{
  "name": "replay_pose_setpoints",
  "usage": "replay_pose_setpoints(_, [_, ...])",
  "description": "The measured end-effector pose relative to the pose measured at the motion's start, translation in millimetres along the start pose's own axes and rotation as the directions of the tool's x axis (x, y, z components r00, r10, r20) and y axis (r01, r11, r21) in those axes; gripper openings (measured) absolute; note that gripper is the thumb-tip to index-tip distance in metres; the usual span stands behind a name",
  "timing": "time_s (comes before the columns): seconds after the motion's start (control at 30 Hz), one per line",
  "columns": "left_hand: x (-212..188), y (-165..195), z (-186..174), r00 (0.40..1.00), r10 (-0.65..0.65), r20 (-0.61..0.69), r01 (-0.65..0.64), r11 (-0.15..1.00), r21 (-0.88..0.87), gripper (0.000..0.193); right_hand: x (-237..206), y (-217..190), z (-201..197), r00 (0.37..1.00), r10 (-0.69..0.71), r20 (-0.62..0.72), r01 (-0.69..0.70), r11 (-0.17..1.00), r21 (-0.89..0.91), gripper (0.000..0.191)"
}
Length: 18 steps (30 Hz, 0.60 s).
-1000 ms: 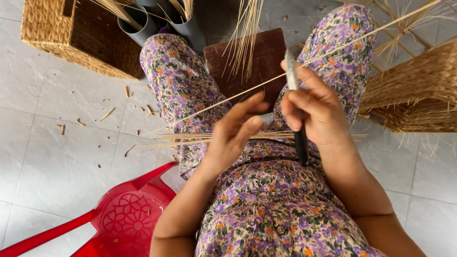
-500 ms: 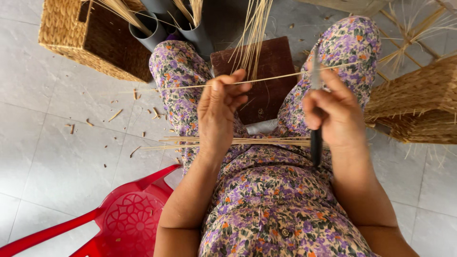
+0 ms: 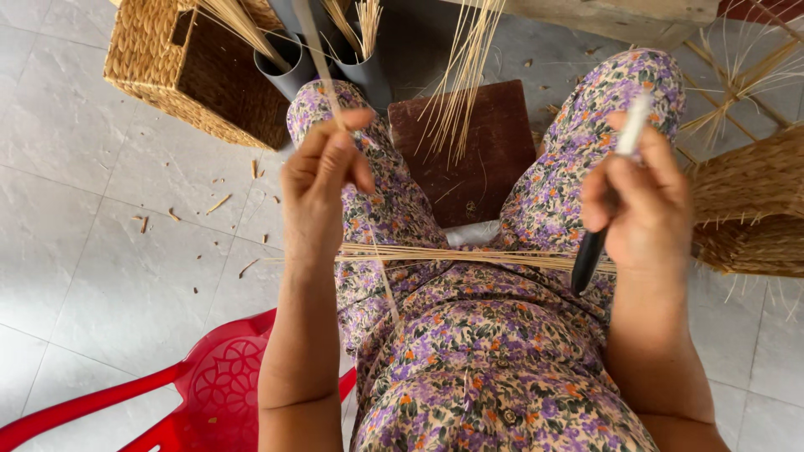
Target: The person sits on a low chair and splits thin bamboo strips with a small knife, working on their lap. They peel thin slivers off each strip, set finished slivers aside, and gather the processed strips across their legs.
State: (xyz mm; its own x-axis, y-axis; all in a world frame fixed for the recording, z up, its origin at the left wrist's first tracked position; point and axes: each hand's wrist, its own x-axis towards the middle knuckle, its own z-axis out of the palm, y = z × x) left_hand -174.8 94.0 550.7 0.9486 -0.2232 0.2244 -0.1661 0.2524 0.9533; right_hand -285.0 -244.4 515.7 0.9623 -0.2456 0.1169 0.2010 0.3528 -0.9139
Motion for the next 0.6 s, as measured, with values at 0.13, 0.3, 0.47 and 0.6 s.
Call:
replay_pose_setpoints(0.13, [-11, 0, 24, 0.954, -0.161, 0.253, 0.164, 0.986, 0.010, 0.031, -5, -11, 42, 0.966, 0.158, 0.203, -0.103, 0.961, -0.257, 0.064])
replay_pose_setpoints(0.3, [-26, -5, 47, 0.809, -0.332, 0.486, 0.319, 0.941, 0.112, 0.031, -3, -9, 74, 0.853, 0.239, 0.465, -0.116, 0.953, -0.278, 0.059])
replay_pose_setpoints(0.47, [-36, -5, 55, 0.787, -0.362, 0.499, 0.327, 0.931, 0.160, 0.028, -5, 2, 72, 0.877, 0.269, 0.398, -0.167, 0.947, -0.273, 0.041])
replay_pose_setpoints(0.6, [-46, -7, 51, 0.791, -0.395, 0.467, 0.320, 0.918, 0.235, 0.026, -6, 5, 57, 0.919, 0.252, 0.302, -0.188, 0.956, -0.226, 0.035])
